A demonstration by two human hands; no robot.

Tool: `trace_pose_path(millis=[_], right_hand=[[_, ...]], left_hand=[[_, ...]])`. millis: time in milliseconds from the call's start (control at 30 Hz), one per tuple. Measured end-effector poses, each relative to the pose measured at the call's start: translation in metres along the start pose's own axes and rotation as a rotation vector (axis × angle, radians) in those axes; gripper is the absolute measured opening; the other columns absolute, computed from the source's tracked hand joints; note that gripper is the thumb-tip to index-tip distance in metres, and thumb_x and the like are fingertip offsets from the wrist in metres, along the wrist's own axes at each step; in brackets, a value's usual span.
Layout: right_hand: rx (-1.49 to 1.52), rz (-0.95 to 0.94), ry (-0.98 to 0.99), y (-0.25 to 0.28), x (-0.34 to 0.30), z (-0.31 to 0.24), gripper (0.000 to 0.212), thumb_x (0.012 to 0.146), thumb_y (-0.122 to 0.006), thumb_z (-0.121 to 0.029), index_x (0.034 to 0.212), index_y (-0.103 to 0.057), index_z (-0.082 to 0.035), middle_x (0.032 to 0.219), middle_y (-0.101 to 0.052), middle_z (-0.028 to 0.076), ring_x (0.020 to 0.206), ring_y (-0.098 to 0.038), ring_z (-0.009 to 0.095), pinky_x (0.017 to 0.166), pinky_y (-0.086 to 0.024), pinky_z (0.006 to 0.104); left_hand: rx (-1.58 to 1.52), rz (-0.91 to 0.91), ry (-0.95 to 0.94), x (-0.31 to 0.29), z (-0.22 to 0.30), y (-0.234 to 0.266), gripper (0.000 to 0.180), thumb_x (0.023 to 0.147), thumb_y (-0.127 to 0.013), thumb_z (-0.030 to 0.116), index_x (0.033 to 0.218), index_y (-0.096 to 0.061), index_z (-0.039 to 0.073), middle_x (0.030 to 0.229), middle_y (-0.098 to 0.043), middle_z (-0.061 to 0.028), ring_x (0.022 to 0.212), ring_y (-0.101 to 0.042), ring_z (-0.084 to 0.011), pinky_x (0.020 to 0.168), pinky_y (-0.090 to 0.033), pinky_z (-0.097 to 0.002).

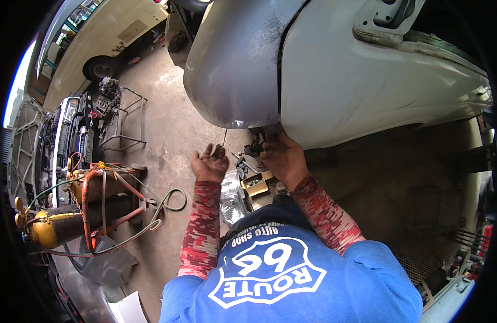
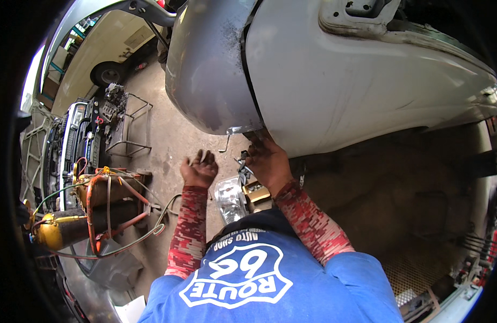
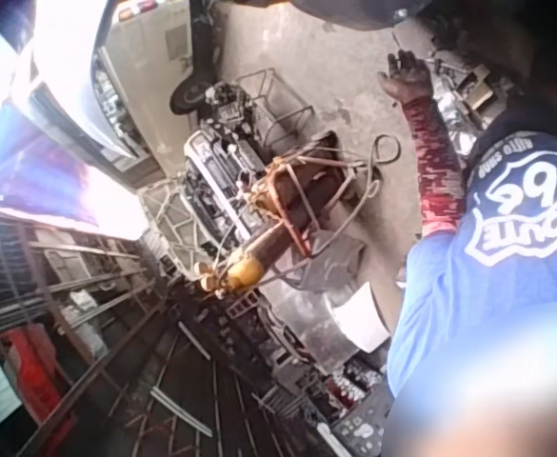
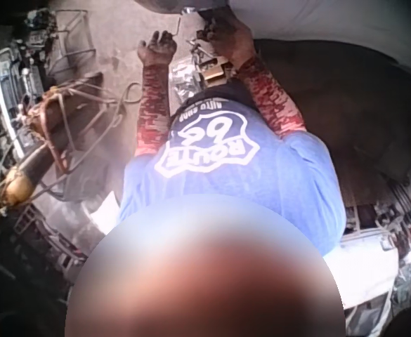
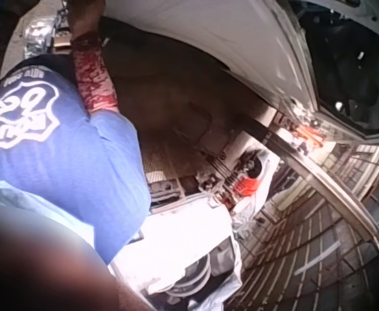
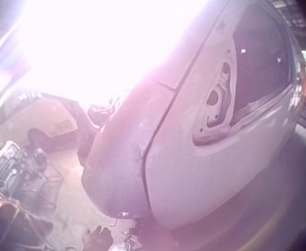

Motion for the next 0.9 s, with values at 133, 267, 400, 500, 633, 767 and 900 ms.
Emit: trace_pose_path(millis=[133, 267, 400, 500, 633, 767, 900], right_hand=[[-0.084, -0.037, 0.046, -0.011, 0.008, -0.002, 0.028, 0.099, -0.052, -0.027, 0.122, -0.059, -0.014, 0.127, -0.060, 0.005, 0.116, -0.053, 0.024, 0.098, -0.041, 0.0447], [-0.016, -0.043, 0.060, -0.027, 0.013, -0.002, 0.031, 0.097, -0.048, -0.029, 0.122, -0.059, -0.013, 0.131, -0.057, 0.006, 0.129, -0.046, 0.026, 0.111, -0.030, 0.0477], [0.062, -0.137, 0.110, -0.044, 0.016, -0.005, 0.033, 0.096, -0.046, -0.030, 0.121, -0.059, -0.013, 0.131, -0.057, 0.007, 0.130, -0.045, 0.026, 0.115, -0.026, 0.0490], [0.089, -0.245, 0.151, -0.056, 0.017, -0.003, 0.034, 0.097, -0.045, -0.032, 0.120, -0.058, -0.011, 0.132, -0.056, 0.008, 0.130, -0.045, 0.027, 0.115, -0.027, 0.0492], [0.103, -0.144, 0.238, -0.051, 0.016, 0.001, 0.037, 0.099, -0.043, -0.034, 0.122, -0.057, -0.008, 0.136, -0.054, 0.010, 0.131, -0.044, 0.031, 0.115, -0.029, 0.0500], [0.211, -0.146, 0.267, -0.055, 0.014, 0.004, 0.044, 0.101, -0.039, -0.037, 0.129, -0.053, -0.006, 0.141, -0.050, 0.012, 0.134, -0.041, 0.034, 0.117, -0.027, 0.0520], [0.228, -0.205, 0.295, -0.061, 0.012, 0.004, 0.054, 0.102, -0.033, -0.041, 0.139, -0.045, -0.004, 0.147, -0.043, 0.014, 0.139, -0.035, 0.036, 0.120, -0.022, 0.0536]], left_hand=[[0.085, 0.095, -0.260, -0.020, 0.072, 0.022, 0.054, 0.097, -0.034, 0.059, 0.109, -0.059, 0.013, 0.101, -0.065, -0.0086, 0.097, -0.058, -0.0276, 0.085, -0.042, -0.0427], [0.247, 0.127, -0.620, -0.069, 0.131, 0.011, 0.056, 0.099, -0.033, 0.058, 0.113, -0.060, 0.011, 0.102, -0.065, -0.0064, 0.096, -0.058, -0.0226, 0.084, -0.038, -0.0393], [0.408, 0.153, -1.035, -0.128, 0.178, -0.008, 0.055, 0.101, -0.032, 0.056, 0.118, -0.059, 0.012, 0.113, -0.061, -0.0023, 0.105, -0.055, -0.0170, 0.091, -0.034, -0.0371], [0.403, 0.128, -1.128, -0.139, 0.204, -0.010, 0.059, 0.101, -0.030, 0.059, 0.123, -0.058, 0.013, 0.116, -0.061, -0.0030, 0.107, -0.053, -0.0177, 0.089, -0.033, -0.0359], [0.410, 0.129, -1.116, -0.120, 0.226, -0.020, 0.066, 0.100, -0.027, 0.063, 0.130, -0.055, 0.010, 0.122, -0.058, -0.0057, 0.112, -0.050, -0.0192, 0.092, -0.034, -0.0381], [0.337, 0.083, -1.108, -0.083, 0.196, -0.072, 0.071, 0.100, -0.022, 0.061, 0.138, -0.047, 0.006, 0.142, -0.046, -0.0171, 0.130, -0.040, -0.0293, 0.108, -0.025, -0.0491], [0.258, -0.281, -0.959, -0.001, 0.113, -0.170, 0.072, 0.102, -0.042, 0.055, 0.153, -0.031, 0.004, 0.150, -0.040, -0.0146, 0.141, -0.033, -0.0223, 0.118, -0.023, -0.0384]])
Point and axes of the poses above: each hand's wrist, its own x-axis towards the middle knuckle, its own y-axis out of the back of the hand, z = x × y, the point moved 9 cm from there along x, towards the middle knuckle
